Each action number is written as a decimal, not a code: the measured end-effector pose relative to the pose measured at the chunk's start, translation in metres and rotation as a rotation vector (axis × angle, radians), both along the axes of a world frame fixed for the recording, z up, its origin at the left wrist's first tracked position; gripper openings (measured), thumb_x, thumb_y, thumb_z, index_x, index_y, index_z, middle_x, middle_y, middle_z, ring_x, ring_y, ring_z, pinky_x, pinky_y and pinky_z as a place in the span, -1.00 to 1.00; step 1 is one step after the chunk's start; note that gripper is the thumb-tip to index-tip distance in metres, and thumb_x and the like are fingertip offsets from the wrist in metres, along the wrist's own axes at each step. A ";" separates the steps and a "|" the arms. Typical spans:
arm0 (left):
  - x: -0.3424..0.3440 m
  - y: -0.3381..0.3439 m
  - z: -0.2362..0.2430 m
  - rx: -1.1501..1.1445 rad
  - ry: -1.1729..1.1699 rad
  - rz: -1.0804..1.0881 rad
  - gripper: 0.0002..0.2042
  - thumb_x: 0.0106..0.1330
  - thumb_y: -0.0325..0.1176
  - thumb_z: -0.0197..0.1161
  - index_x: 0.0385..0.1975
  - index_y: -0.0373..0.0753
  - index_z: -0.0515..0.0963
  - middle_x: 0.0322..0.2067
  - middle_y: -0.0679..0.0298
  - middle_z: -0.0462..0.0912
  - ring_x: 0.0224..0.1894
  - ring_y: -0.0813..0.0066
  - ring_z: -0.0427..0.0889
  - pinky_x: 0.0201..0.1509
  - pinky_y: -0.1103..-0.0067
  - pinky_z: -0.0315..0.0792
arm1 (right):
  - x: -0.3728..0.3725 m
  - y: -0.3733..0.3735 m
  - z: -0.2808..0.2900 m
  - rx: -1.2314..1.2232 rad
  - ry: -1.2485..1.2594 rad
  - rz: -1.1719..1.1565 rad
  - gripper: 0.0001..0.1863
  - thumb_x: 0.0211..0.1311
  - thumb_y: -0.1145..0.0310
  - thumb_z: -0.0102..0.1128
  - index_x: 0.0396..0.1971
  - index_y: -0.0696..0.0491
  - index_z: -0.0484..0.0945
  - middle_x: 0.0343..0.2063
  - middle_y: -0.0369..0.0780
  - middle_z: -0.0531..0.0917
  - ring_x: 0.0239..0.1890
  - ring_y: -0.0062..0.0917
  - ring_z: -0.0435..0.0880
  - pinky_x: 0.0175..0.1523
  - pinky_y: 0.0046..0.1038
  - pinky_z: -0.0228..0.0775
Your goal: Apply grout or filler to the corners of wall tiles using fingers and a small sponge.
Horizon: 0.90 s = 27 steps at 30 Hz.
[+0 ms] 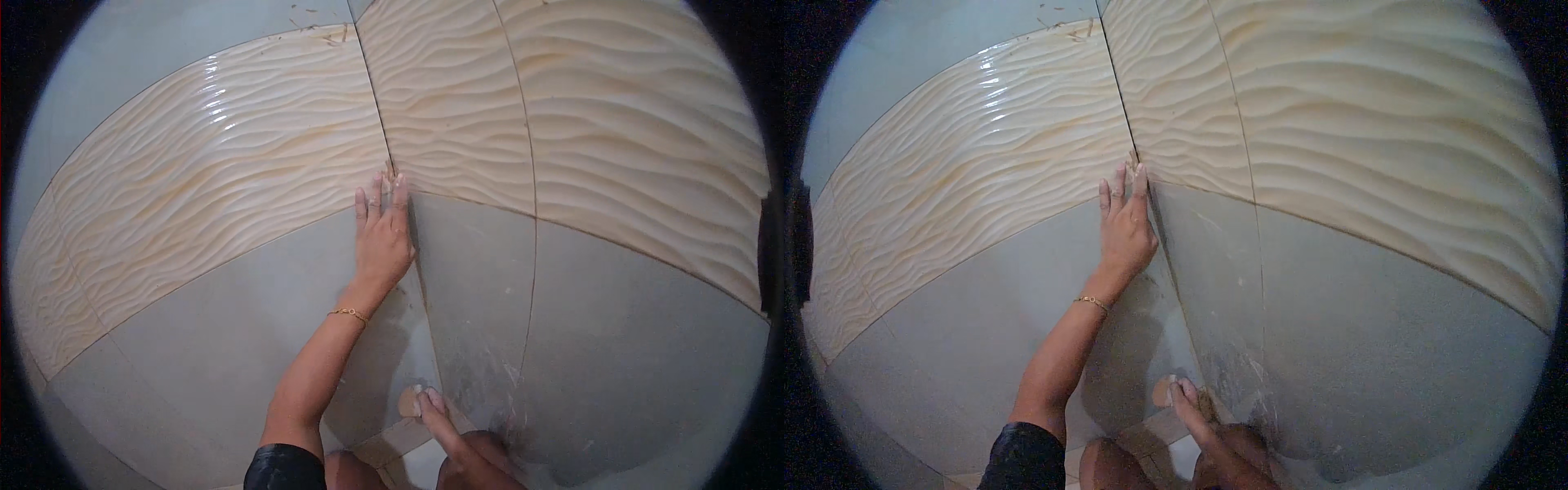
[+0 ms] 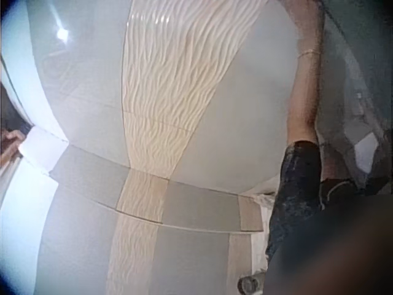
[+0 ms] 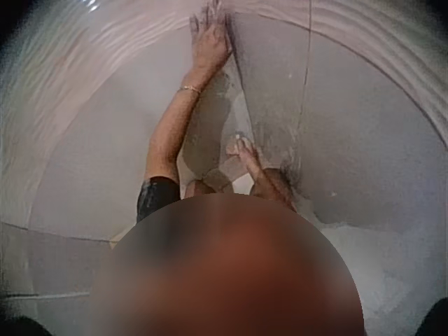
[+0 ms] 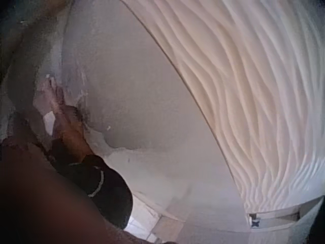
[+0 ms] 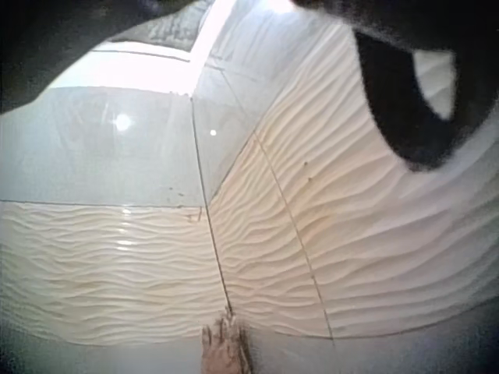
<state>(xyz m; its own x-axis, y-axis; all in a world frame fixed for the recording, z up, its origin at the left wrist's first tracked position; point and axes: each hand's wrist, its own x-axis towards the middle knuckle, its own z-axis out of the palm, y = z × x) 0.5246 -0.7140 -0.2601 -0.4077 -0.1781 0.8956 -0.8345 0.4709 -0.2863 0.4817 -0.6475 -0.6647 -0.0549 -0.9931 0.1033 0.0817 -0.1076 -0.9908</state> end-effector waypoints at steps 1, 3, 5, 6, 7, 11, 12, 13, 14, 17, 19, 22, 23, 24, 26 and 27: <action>0.004 -0.001 -0.003 0.031 0.002 -0.012 -0.24 -0.05 -0.64 0.02 0.31 -0.31 0.04 0.22 -0.01 0.27 0.37 -0.02 0.04 0.42 0.10 -0.23 | 0.003 -0.001 0.003 -0.073 -0.041 -0.020 -0.75 0.31 0.25 -0.10 -0.43 0.09 0.45 -0.50 -0.32 0.46 -0.41 -0.65 0.42 -0.29 -0.52 0.32; 0.017 -0.001 -0.004 0.071 0.003 -0.009 -0.20 -0.08 -0.67 -0.02 0.33 -0.29 -0.01 0.24 -0.02 0.24 0.37 -0.01 0.03 0.42 0.11 -0.24 | 0.004 0.016 0.034 -0.081 -0.049 0.010 -0.76 0.31 0.25 -0.08 -0.45 0.09 0.44 -0.51 -0.32 0.45 -0.42 -0.66 0.42 -0.32 -0.52 0.32; 0.024 0.000 0.011 -0.011 0.062 -0.273 -0.20 -0.09 -0.69 -0.05 0.33 -0.29 0.01 0.22 0.00 0.28 0.36 -0.02 0.03 0.42 0.10 -0.21 | 0.000 0.023 0.042 -0.100 -0.054 0.010 -0.76 0.30 0.25 -0.07 -0.48 0.09 0.42 -0.52 -0.32 0.45 -0.42 -0.67 0.42 -0.34 -0.52 0.31; 0.023 0.000 0.019 -0.009 0.059 -0.278 -0.20 -0.09 -0.69 -0.05 0.33 -0.29 0.01 0.22 0.00 0.28 0.36 -0.02 0.03 0.42 0.10 -0.21 | -0.001 0.023 0.040 -0.058 -0.071 -0.002 -0.75 0.30 0.26 -0.07 -0.50 0.09 0.40 -0.54 -0.33 0.43 -0.44 -0.68 0.40 -0.37 -0.52 0.30; 0.023 0.000 0.027 -0.034 0.085 -0.253 -0.22 -0.08 -0.69 -0.06 0.32 -0.28 0.03 0.21 0.02 0.30 0.36 -0.01 0.04 0.42 0.11 -0.21 | -0.001 0.024 0.045 -0.016 -0.088 -0.013 -0.74 0.30 0.26 -0.07 -0.52 0.09 0.39 -0.56 -0.33 0.41 -0.45 -0.69 0.38 -0.41 -0.52 0.28; 0.012 0.001 0.037 -0.040 -0.038 -0.056 -0.26 -0.05 -0.69 -0.09 0.31 -0.27 0.08 0.21 0.08 0.31 0.36 0.02 0.06 0.43 0.14 -0.22 | 0.000 0.029 0.053 -0.104 -0.174 -0.057 -0.74 0.29 0.28 -0.06 -0.56 0.08 0.34 -0.59 -0.35 0.37 -0.50 -0.72 0.34 -0.48 -0.54 0.22; 0.013 0.002 0.033 -0.037 -0.038 -0.058 -0.26 -0.05 -0.69 -0.09 0.31 -0.27 0.08 0.21 0.08 0.31 0.36 0.02 0.06 0.43 0.14 -0.22 | 0.001 0.027 0.044 -0.087 -0.172 -0.037 -0.75 0.29 0.28 -0.06 -0.57 0.07 0.33 -0.60 -0.35 0.35 -0.51 -0.72 0.32 -0.49 -0.55 0.20; 0.018 0.004 0.028 -0.052 -0.092 -0.013 -0.27 -0.04 -0.69 -0.09 0.31 -0.28 0.07 0.22 0.08 0.31 0.36 0.02 0.05 0.43 0.15 -0.22 | 0.002 0.026 0.044 -0.071 -0.172 -0.014 -0.75 0.29 0.29 -0.06 -0.57 0.06 0.33 -0.61 -0.36 0.34 -0.53 -0.73 0.31 -0.50 -0.55 0.19; 0.021 0.005 0.025 -0.066 -0.146 0.032 -0.28 -0.02 -0.69 -0.09 0.30 -0.30 0.07 0.22 0.07 0.30 0.36 0.03 0.05 0.43 0.15 -0.22 | 0.002 0.026 0.044 -0.069 -0.174 -0.014 -0.75 0.29 0.29 -0.06 -0.57 0.06 0.33 -0.61 -0.36 0.34 -0.53 -0.73 0.31 -0.50 -0.55 0.19; 0.023 0.004 0.024 -0.014 -0.141 0.008 -0.26 -0.04 -0.67 -0.09 0.31 -0.29 0.06 0.22 0.07 0.31 0.37 0.04 0.05 0.44 0.15 -0.22 | -0.002 0.024 0.044 -0.045 -0.133 0.024 -0.75 0.30 0.30 -0.07 -0.57 0.07 0.32 -0.62 -0.35 0.33 -0.53 -0.74 0.31 -0.50 -0.56 0.17; 0.028 0.000 0.023 -0.014 -0.055 -0.106 -0.26 -0.05 -0.67 -0.10 0.31 -0.29 0.08 0.23 0.07 0.29 0.37 0.05 0.06 0.43 0.16 -0.21 | -0.002 0.022 0.045 -0.060 -0.093 0.031 -0.76 0.30 0.32 -0.07 -0.55 0.10 0.34 -0.61 -0.33 0.36 -0.51 -0.71 0.33 -0.48 -0.53 0.20; 0.028 0.007 0.024 0.127 0.177 -0.379 -0.26 -0.06 -0.66 -0.10 0.30 -0.29 0.10 0.27 0.08 0.22 0.37 0.06 0.06 0.43 0.17 -0.21 | 0.000 0.029 0.056 -0.067 -0.120 -0.037 -0.77 0.29 0.34 -0.07 -0.53 0.14 0.37 -0.62 -0.32 0.40 -0.51 -0.67 0.36 -0.43 -0.49 0.25; 0.025 0.009 0.025 0.274 0.324 -0.541 -0.26 -0.07 -0.66 -0.11 0.30 -0.30 0.10 0.29 0.08 0.18 0.37 0.06 0.07 0.43 0.18 -0.21 | 0.000 0.028 0.053 -0.067 -0.122 -0.039 -0.77 0.29 0.34 -0.07 -0.53 0.14 0.37 -0.62 -0.32 0.40 -0.51 -0.67 0.36 -0.43 -0.49 0.25; 0.022 0.007 0.024 0.274 0.322 -0.542 -0.26 -0.07 -0.66 -0.11 0.30 -0.30 0.10 0.29 0.08 0.18 0.37 0.06 0.07 0.43 0.18 -0.21 | 0.000 0.026 0.048 -0.067 -0.144 -0.048 -0.77 0.28 0.33 -0.06 -0.51 0.15 0.38 -0.61 -0.32 0.41 -0.50 -0.66 0.38 -0.41 -0.49 0.27; 0.019 0.002 0.025 0.035 0.150 -0.252 -0.27 -0.06 -0.66 -0.10 0.30 -0.32 0.09 0.30 0.08 0.16 0.37 0.06 0.05 0.43 0.18 -0.22 | 0.000 0.025 0.046 -0.069 -0.166 -0.050 -0.77 0.28 0.33 -0.05 -0.50 0.16 0.40 -0.60 -0.32 0.42 -0.50 -0.65 0.39 -0.39 -0.48 0.28; 0.017 0.000 0.026 0.034 0.150 -0.250 -0.27 -0.06 -0.66 -0.10 0.30 -0.32 0.09 0.30 0.08 0.16 0.37 0.06 0.05 0.43 0.18 -0.22 | -0.001 0.025 0.045 -0.097 -0.121 -0.037 -0.77 0.28 0.33 -0.05 -0.50 0.16 0.40 -0.60 -0.33 0.42 -0.50 -0.65 0.38 -0.40 -0.48 0.28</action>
